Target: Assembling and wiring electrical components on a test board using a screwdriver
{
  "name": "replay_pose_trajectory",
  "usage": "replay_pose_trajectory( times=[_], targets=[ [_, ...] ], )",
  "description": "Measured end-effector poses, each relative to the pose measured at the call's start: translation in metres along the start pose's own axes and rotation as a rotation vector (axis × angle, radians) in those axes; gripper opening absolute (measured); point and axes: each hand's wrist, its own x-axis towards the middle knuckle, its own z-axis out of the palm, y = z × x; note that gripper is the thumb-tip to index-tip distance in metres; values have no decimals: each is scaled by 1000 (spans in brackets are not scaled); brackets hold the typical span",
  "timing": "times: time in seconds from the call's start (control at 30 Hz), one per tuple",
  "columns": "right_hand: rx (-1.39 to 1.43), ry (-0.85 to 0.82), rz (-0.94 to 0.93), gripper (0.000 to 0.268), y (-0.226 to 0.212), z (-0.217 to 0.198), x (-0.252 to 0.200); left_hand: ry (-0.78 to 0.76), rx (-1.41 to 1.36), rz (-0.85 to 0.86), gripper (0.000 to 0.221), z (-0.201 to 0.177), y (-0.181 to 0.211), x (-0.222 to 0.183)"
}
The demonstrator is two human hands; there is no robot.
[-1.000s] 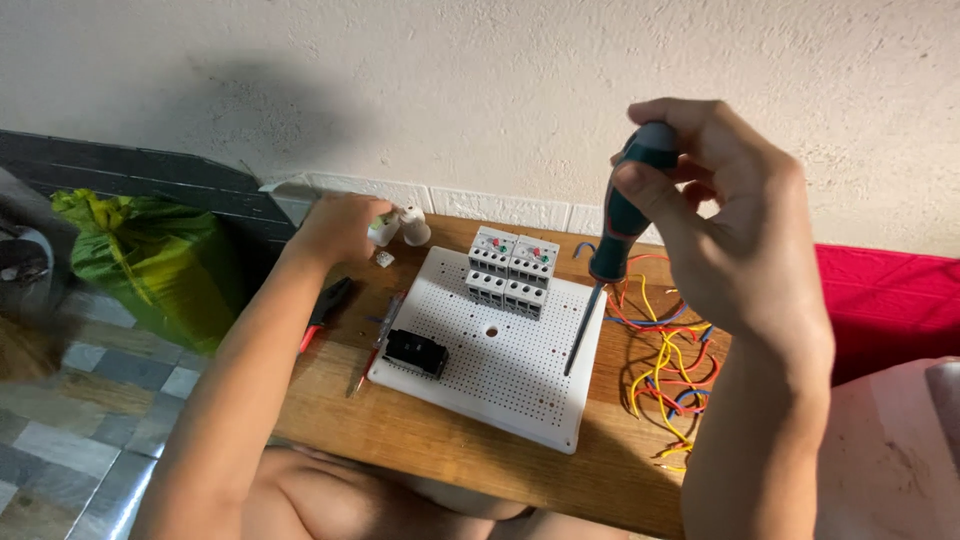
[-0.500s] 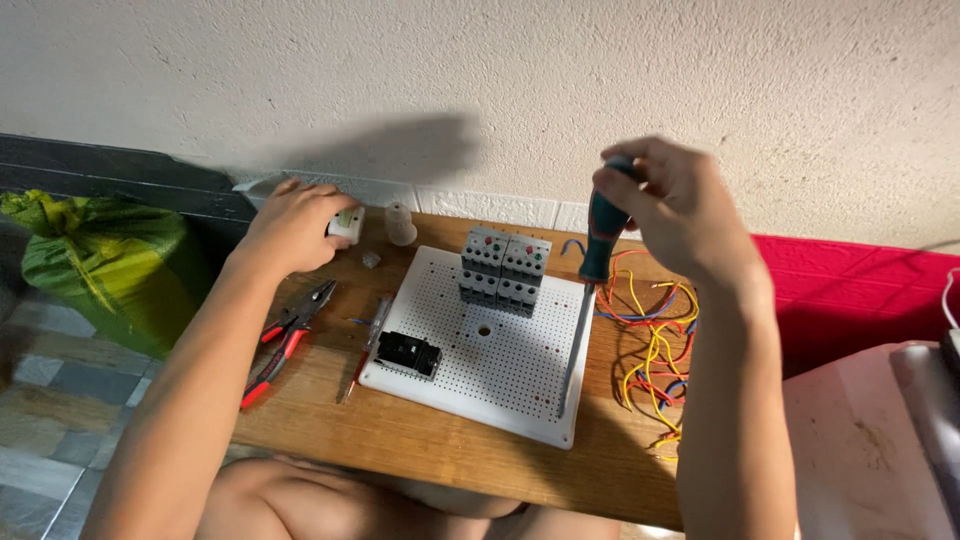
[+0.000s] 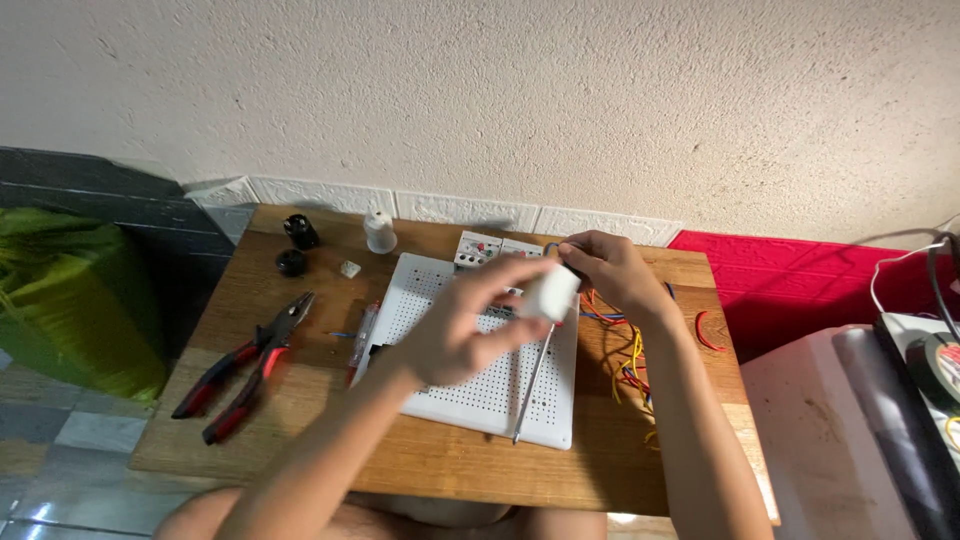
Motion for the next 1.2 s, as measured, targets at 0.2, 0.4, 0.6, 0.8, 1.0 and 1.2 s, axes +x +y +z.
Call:
replay_pose_trajectory(
  times=[0.2, 0.4, 0.6, 0.8, 1.0, 1.2],
  targets=[
    [-174, 39, -35, 46, -25, 15, -17, 25, -318, -175, 53, 50, -27, -11],
    [-137, -9, -58, 40, -28, 14, -28, -3, -255, -353, 56, 56, -38, -20],
    [-162, 24, -169, 37, -17, -17, -34, 8, -160, -391, 56, 64, -62, -33],
    [-512, 302, -95, 33, -19, -91, -59, 25, -199, -379, 56, 63, -56, -32],
    [-669, 473, 244, 25, 49, -167, -74, 65, -260, -383, 57, 65, -53, -29],
    [-545, 409, 407, 40, 68, -172, -66, 72, -207, -371, 58, 66, -53, -31]
  ],
)
